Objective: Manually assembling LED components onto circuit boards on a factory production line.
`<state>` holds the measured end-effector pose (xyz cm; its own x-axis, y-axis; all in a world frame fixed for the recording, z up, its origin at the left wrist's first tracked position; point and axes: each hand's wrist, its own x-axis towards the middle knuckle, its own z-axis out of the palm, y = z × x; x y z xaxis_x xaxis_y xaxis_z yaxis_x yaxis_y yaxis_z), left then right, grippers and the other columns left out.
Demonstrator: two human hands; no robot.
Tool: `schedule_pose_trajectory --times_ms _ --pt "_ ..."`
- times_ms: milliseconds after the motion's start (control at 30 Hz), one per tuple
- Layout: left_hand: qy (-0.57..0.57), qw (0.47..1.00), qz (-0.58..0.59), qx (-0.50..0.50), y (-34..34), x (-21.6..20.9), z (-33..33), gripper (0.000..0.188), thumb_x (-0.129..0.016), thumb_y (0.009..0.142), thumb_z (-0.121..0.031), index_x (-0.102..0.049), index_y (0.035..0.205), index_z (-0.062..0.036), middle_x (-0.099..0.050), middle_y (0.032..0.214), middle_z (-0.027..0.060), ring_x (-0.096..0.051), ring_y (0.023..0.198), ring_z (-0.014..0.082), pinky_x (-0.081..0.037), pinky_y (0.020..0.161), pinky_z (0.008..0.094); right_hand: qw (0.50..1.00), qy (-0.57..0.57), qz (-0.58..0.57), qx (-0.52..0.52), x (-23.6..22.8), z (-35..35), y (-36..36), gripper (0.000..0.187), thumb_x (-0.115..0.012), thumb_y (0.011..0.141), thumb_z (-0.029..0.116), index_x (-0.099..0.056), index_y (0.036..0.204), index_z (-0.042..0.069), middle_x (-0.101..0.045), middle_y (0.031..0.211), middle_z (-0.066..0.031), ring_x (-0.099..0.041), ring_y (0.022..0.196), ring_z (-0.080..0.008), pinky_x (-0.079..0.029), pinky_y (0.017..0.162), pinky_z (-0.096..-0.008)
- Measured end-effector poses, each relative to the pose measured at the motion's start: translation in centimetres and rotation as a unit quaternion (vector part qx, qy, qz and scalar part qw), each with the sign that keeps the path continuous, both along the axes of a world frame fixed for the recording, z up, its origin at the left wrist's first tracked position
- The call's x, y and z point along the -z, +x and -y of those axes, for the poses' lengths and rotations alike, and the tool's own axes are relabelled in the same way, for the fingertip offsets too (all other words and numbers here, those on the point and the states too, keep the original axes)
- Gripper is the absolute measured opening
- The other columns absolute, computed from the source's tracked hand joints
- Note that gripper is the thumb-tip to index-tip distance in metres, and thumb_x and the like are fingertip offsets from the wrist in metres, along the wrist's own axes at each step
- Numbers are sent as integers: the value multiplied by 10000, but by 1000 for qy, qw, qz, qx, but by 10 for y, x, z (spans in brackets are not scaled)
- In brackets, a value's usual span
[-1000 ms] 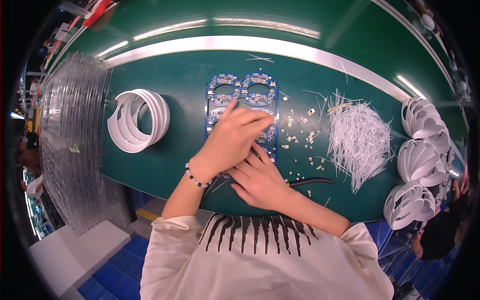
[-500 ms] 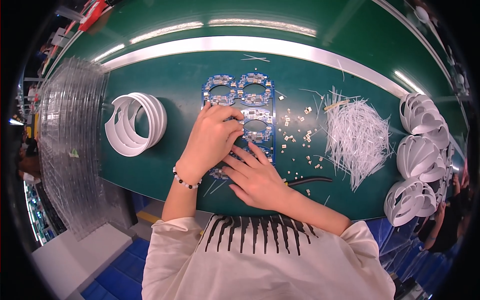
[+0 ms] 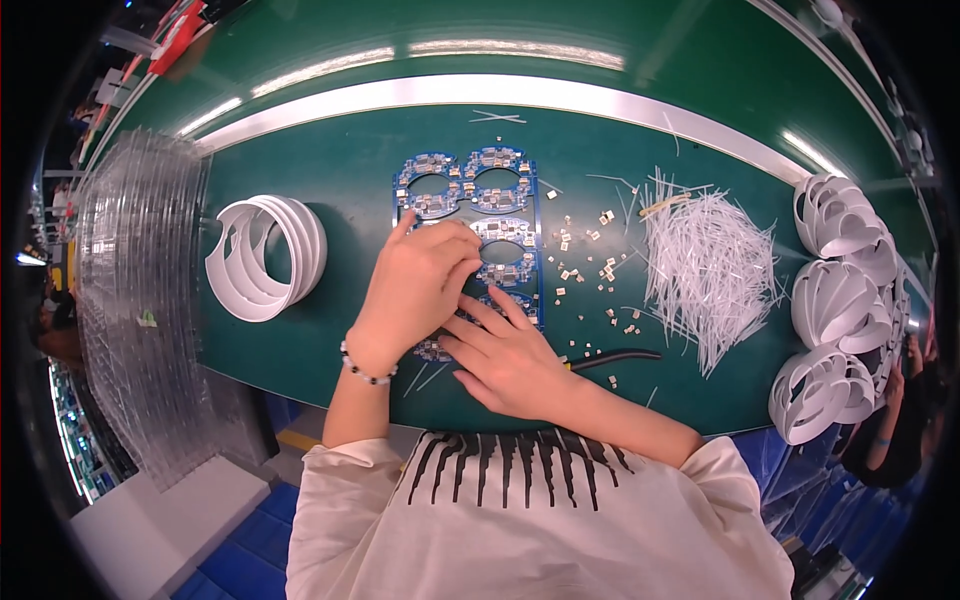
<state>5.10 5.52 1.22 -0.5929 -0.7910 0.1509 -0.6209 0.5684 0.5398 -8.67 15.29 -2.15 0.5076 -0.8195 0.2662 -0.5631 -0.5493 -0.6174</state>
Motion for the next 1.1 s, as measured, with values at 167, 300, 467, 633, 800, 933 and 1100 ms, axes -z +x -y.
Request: schedule_pose_trajectory --times_ms 167,300,467,633,800,933,1100 --pt "16 995 -88 42 -8 -6 -2 44 -651 783 -69 -651 826 -70 -662 918 11 -639 873 197 -371 1006 508 1000 -4 9 6 -1 0 0 400 -683 721 179 -608 1090 43 -550 1185 -110 -451 1195 -306 -276 1055 -519" --pt "17 988 -131 82 -25 1 -16 195 -637 768 -30 -670 950 -93 -659 989 37 -631 928 203 -373 1021 474 1000 -12 8 -5 3 -2 1 402 -689 709 173 -609 1080 39 -573 1137 -116 -469 1161 -307 -289 1043 -517" --pt "-33 991 -117 60 -17 2 -1 230 -648 702 23 -677 921 -40 -618 1070 74 -567 992 294 -474 843 375 1000 -20 16 1 1 1 -1 405 -694 702 174 -608 1075 40 -568 1140 -114 -470 1156 -309 -291 1042 -513" --pt "-2 998 -49 44 -5 4 2 160 -714 656 -13 -687 813 -23 -629 1065 68 -559 1020 279 -455 876 375 1000 -14 0 4 -4 1 1 412 -693 705 182 -605 1082 44 -541 1179 -107 -459 1171 -309 -281 1051 -509" --pt "-8 997 -44 60 -8 6 0 137 -707 670 -26 -684 804 -19 -626 1070 62 -552 1025 271 -442 893 371 1000 -14 2 7 -1 1 1 418 -690 705 181 -606 1091 42 -555 1158 -107 -459 1167 -311 -273 1054 -513" --pt "-8 998 -39 38 -15 7 -5 97 -702 686 -34 -672 777 -21 -615 1046 60 -551 1013 272 -442 886 364 1000 -23 8 6 -1 1 0 418 -693 702 176 -609 1089 40 -573 1128 -117 -467 1157 -318 -266 1055 -522" --pt "-19 1000 -24 2 -23 11 -9 91 -707 694 -47 -644 753 -21 -599 1006 59 -555 993 272 -424 928 398 1000 -25 10 5 -1 1 0 416 -699 700 172 -609 1083 36 -576 1131 -126 -470 1156 -325 -269 1050 -525"
